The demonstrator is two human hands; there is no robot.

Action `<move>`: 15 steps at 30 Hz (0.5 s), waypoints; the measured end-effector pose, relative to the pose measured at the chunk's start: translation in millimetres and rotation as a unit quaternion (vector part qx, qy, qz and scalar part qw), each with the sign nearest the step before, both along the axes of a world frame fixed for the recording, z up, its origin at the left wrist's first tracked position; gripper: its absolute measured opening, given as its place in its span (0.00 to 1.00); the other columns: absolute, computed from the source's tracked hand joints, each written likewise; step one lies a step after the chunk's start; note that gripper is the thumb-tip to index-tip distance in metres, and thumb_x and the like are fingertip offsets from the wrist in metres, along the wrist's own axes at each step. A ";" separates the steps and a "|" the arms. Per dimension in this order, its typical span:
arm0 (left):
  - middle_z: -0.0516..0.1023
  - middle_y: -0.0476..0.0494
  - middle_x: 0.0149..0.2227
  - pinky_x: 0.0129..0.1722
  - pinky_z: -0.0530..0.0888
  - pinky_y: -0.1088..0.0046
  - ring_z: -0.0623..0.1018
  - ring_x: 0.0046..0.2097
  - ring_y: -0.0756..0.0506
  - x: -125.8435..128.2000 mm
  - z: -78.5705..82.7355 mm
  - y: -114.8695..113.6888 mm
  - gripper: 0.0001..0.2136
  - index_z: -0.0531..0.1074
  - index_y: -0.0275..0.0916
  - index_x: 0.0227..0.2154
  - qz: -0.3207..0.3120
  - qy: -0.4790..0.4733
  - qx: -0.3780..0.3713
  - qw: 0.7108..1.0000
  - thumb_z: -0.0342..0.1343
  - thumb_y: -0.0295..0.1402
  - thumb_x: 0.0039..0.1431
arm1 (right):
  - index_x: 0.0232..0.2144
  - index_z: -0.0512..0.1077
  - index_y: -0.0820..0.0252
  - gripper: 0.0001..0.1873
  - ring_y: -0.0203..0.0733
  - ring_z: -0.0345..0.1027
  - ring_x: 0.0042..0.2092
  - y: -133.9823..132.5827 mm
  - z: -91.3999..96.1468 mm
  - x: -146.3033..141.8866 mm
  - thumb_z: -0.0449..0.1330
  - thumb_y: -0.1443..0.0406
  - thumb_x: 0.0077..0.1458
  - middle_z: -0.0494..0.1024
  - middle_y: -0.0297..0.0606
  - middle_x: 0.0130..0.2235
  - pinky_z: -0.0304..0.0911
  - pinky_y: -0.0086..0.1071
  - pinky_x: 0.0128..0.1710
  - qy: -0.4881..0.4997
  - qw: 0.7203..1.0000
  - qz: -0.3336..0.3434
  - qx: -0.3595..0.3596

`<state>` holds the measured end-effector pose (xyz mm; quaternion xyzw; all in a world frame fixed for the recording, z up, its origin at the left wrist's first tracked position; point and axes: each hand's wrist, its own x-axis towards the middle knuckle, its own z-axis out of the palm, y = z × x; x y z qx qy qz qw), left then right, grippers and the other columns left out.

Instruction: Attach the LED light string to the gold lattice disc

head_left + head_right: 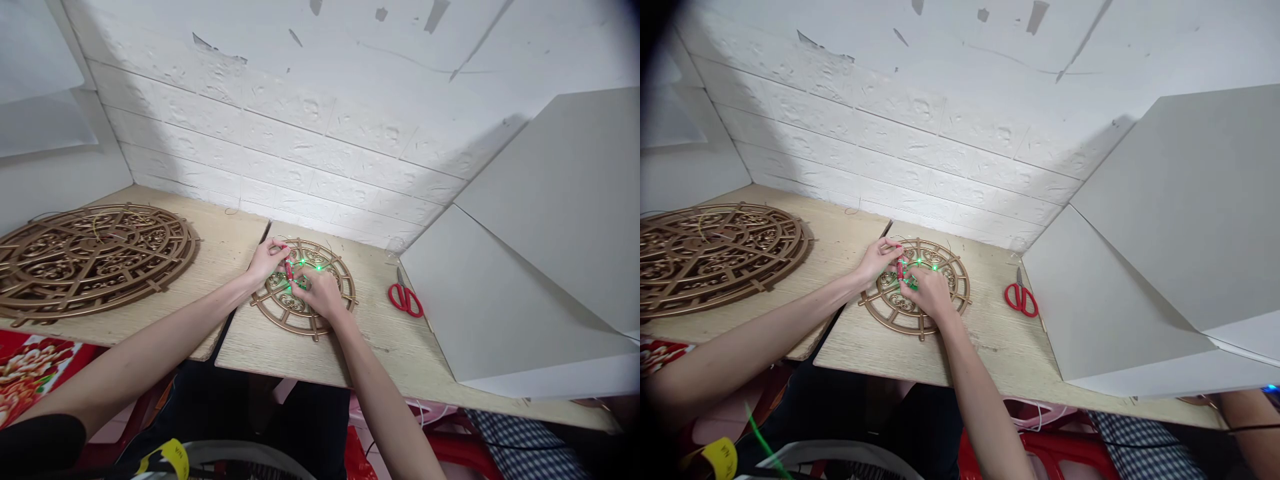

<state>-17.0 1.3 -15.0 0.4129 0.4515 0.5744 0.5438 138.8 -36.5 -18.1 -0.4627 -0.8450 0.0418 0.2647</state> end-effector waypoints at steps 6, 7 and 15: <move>0.74 0.47 0.27 0.22 0.71 0.79 0.75 0.26 0.51 0.1 1.8 -0.9 0.08 0.65 0.36 0.32 -0.001 0.008 -0.004 1.000 0.60 0.28 0.50 | 0.33 0.74 0.58 0.07 0.34 0.62 0.25 -0.7 1.6 -0.4 0.59 0.62 0.53 0.74 0.32 0.26 0.52 0.25 0.28 0.001 1.000 0.003 0.001; 0.74 0.47 0.27 0.22 0.71 0.79 0.75 0.26 0.51 0.1 2.0 -1.2 0.08 0.65 0.36 0.32 0.000 0.010 -0.005 1.000 0.60 0.28 0.50 | 0.33 0.74 0.58 0.07 0.34 0.63 0.26 -1.0 2.1 -0.6 0.59 0.62 0.53 0.74 0.32 0.26 0.52 0.25 0.28 0.002 1.000 0.003 -0.001; 0.75 0.47 0.27 0.23 0.72 0.78 0.76 0.27 0.50 0.1 1.2 -0.5 0.09 0.65 0.36 0.31 -0.001 0.012 -0.002 1.000 0.60 0.29 0.50 | 0.33 0.74 0.58 0.07 0.34 0.62 0.24 -1.4 3.5 -1.0 0.59 0.62 0.53 0.73 0.32 0.24 0.52 0.25 0.28 -0.002 1.000 0.004 -0.004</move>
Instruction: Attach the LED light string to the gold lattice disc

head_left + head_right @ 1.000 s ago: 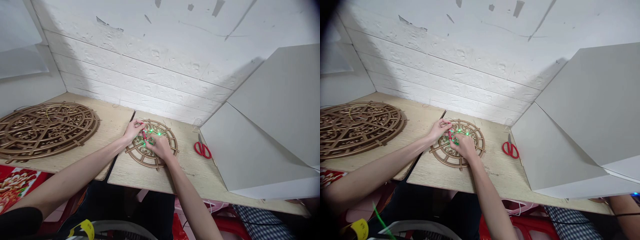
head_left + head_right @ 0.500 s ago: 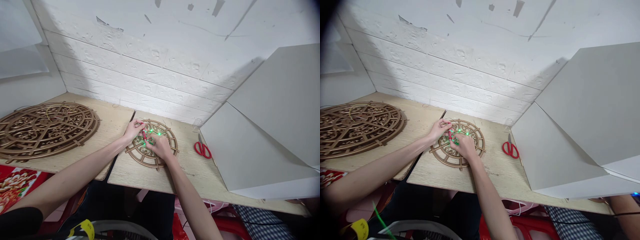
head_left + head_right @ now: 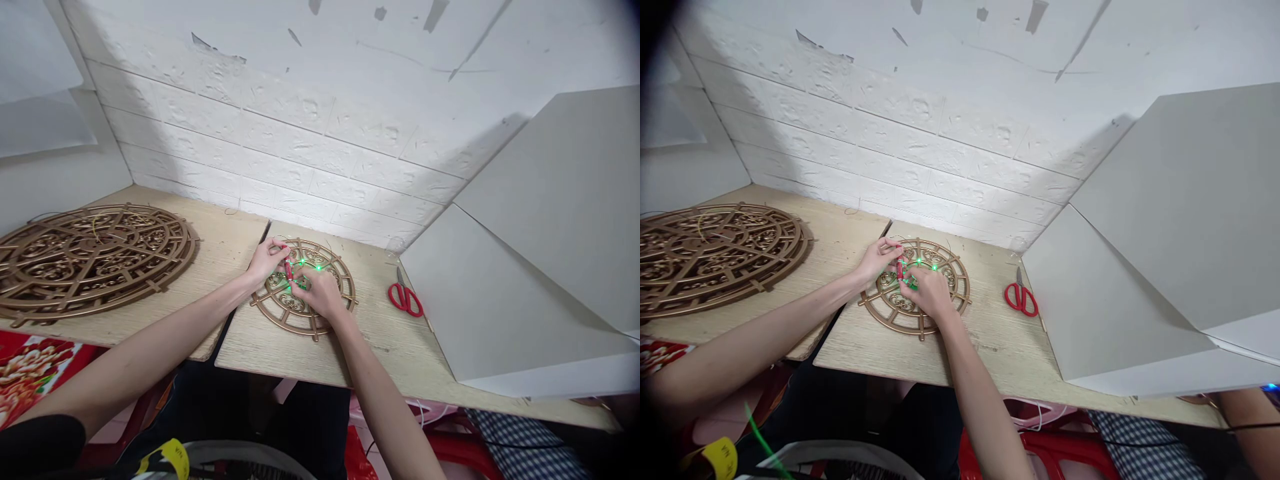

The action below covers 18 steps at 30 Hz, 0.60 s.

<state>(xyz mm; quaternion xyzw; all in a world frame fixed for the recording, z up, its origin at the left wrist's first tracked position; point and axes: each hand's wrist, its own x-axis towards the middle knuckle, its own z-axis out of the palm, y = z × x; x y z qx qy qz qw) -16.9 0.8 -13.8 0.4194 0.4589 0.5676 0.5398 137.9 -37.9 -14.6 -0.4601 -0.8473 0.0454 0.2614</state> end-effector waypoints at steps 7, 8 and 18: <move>0.74 0.47 0.26 0.23 0.72 0.78 0.75 0.26 0.51 -0.1 -0.2 0.0 0.07 0.65 0.36 0.31 0.002 0.000 -0.002 1.000 0.59 0.28 0.51 | 0.32 0.74 0.59 0.06 0.33 0.61 0.24 -0.1 0.0 -0.1 0.59 0.63 0.54 0.74 0.32 0.26 0.52 0.25 0.29 0.001 1.000 0.004 0.003; 0.74 0.47 0.27 0.23 0.72 0.78 0.75 0.26 0.51 0.1 0.2 -0.4 0.07 0.65 0.36 0.31 0.001 -0.001 -0.001 1.000 0.59 0.27 0.51 | 0.32 0.74 0.59 0.06 0.33 0.61 0.24 -0.2 0.1 -0.2 0.59 0.63 0.54 0.73 0.32 0.26 0.52 0.25 0.28 0.001 1.000 0.002 0.003; 0.74 0.47 0.26 0.22 0.72 0.79 0.75 0.25 0.51 -0.3 0.4 -0.6 0.07 0.66 0.36 0.32 0.002 0.008 -0.003 1.000 0.58 0.27 0.52 | 0.32 0.74 0.59 0.06 0.34 0.62 0.25 0.7 -1.6 0.5 0.59 0.62 0.53 0.73 0.32 0.24 0.52 0.25 0.28 0.007 1.000 0.003 0.001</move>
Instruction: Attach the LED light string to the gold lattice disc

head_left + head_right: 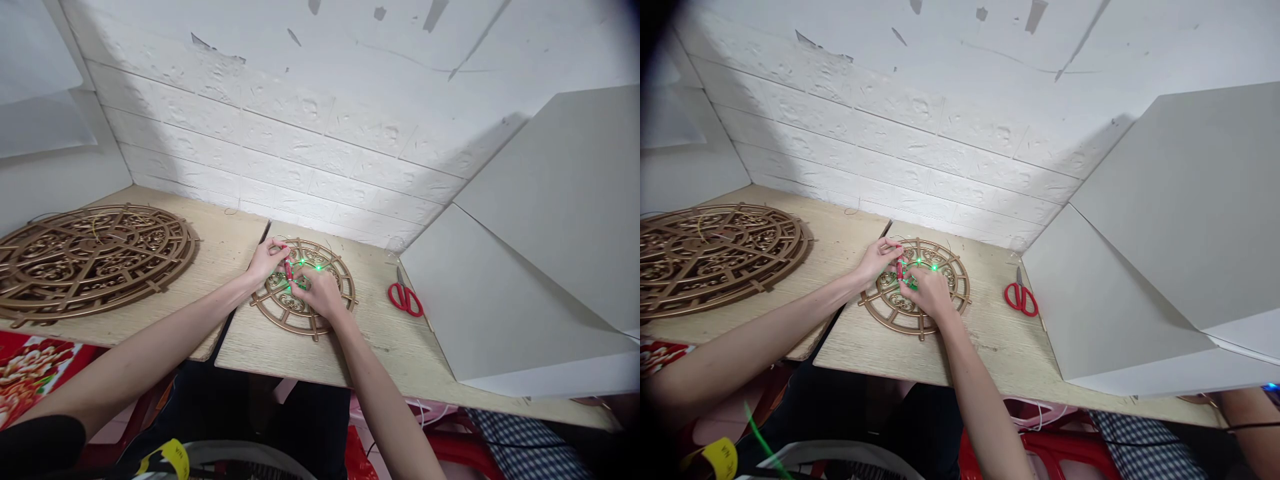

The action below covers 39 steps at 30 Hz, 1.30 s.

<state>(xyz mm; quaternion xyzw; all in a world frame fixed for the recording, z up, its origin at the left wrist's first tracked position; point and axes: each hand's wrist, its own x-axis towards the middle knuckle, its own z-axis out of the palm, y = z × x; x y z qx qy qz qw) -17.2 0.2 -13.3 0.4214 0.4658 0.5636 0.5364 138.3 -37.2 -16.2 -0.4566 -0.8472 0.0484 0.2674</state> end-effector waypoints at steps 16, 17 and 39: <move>0.74 0.48 0.26 0.22 0.71 0.79 0.74 0.24 0.52 0.5 -0.1 0.9 0.05 0.66 0.35 0.32 0.001 0.007 0.001 1.000 0.57 0.27 0.53 | 0.32 0.74 0.59 0.06 0.33 0.61 0.24 -0.3 1.8 -1.0 0.59 0.62 0.53 0.73 0.32 0.25 0.52 0.25 0.29 -0.004 1.000 -0.003 0.007; 0.74 0.48 0.26 0.22 0.71 0.79 0.74 0.24 0.52 0.5 -0.1 0.8 0.05 0.66 0.35 0.32 0.001 0.007 0.000 1.000 0.57 0.27 0.53 | 0.32 0.74 0.59 0.06 0.33 0.61 0.24 -0.3 1.8 -1.0 0.59 0.62 0.53 0.73 0.32 0.25 0.52 0.25 0.29 -0.005 1.000 -0.004 0.007; 0.74 0.48 0.26 0.21 0.71 0.80 0.75 0.26 0.51 1.0 0.9 -0.3 0.05 0.65 0.36 0.31 -0.004 -0.003 0.002 1.000 0.57 0.26 0.53 | 0.32 0.74 0.59 0.06 0.33 0.61 0.24 -0.4 0.6 -0.9 0.59 0.63 0.53 0.71 0.31 0.23 0.52 0.25 0.29 -0.002 1.000 0.000 0.001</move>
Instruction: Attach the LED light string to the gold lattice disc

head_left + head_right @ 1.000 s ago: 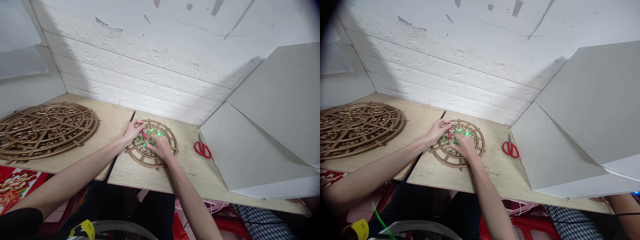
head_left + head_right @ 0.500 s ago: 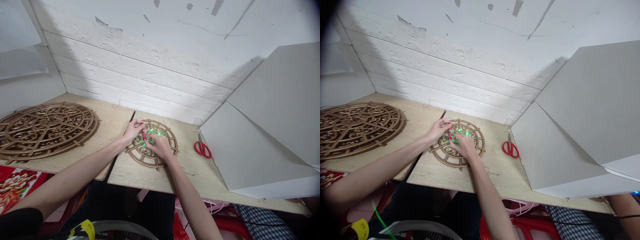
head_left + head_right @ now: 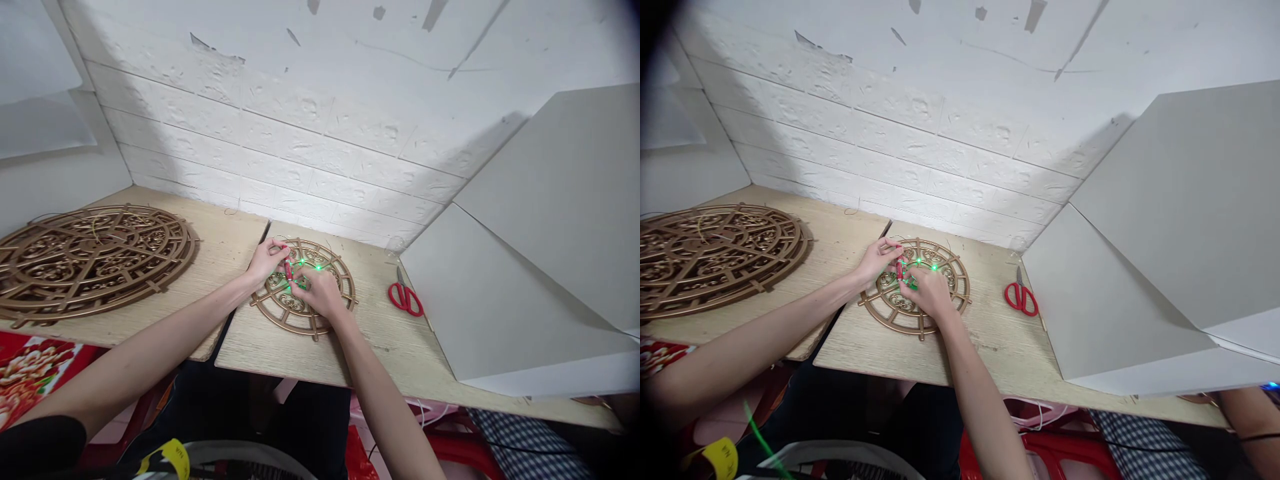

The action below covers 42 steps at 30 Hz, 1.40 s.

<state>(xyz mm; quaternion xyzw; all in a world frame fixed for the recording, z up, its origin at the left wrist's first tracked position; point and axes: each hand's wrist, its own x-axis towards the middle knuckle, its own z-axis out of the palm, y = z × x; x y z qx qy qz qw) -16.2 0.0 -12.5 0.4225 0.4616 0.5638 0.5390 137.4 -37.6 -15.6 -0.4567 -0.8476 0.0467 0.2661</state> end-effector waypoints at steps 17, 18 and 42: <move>0.74 0.48 0.25 0.22 0.71 0.79 0.74 0.24 0.52 -0.4 -0.1 -0.1 0.08 0.66 0.35 0.32 0.000 0.003 -0.001 1.000 0.60 0.29 0.50 | 0.32 0.74 0.59 0.07 0.34 0.62 0.24 -0.3 1.2 0.1 0.59 0.62 0.54 0.71 0.31 0.23 0.53 0.25 0.29 -0.006 1.000 -0.001 -0.005; 0.74 0.48 0.25 0.22 0.71 0.79 0.74 0.24 0.52 -0.5 -0.4 0.2 0.09 0.66 0.36 0.32 0.000 0.001 0.000 1.000 0.61 0.29 0.50 | 0.32 0.74 0.59 0.07 0.34 0.62 0.24 -0.3 1.2 0.1 0.59 0.62 0.54 0.72 0.31 0.23 0.53 0.25 0.29 -0.007 1.000 -0.001 -0.006; 0.74 0.47 0.25 0.22 0.72 0.79 0.75 0.25 0.51 -0.2 1.8 -1.4 0.06 0.65 0.36 0.31 0.000 0.000 -0.004 1.000 0.58 0.27 0.52 | 0.32 0.73 0.59 0.06 0.34 0.62 0.25 0.4 0.5 0.7 0.59 0.62 0.54 0.73 0.32 0.26 0.53 0.25 0.29 -0.001 1.000 0.009 0.003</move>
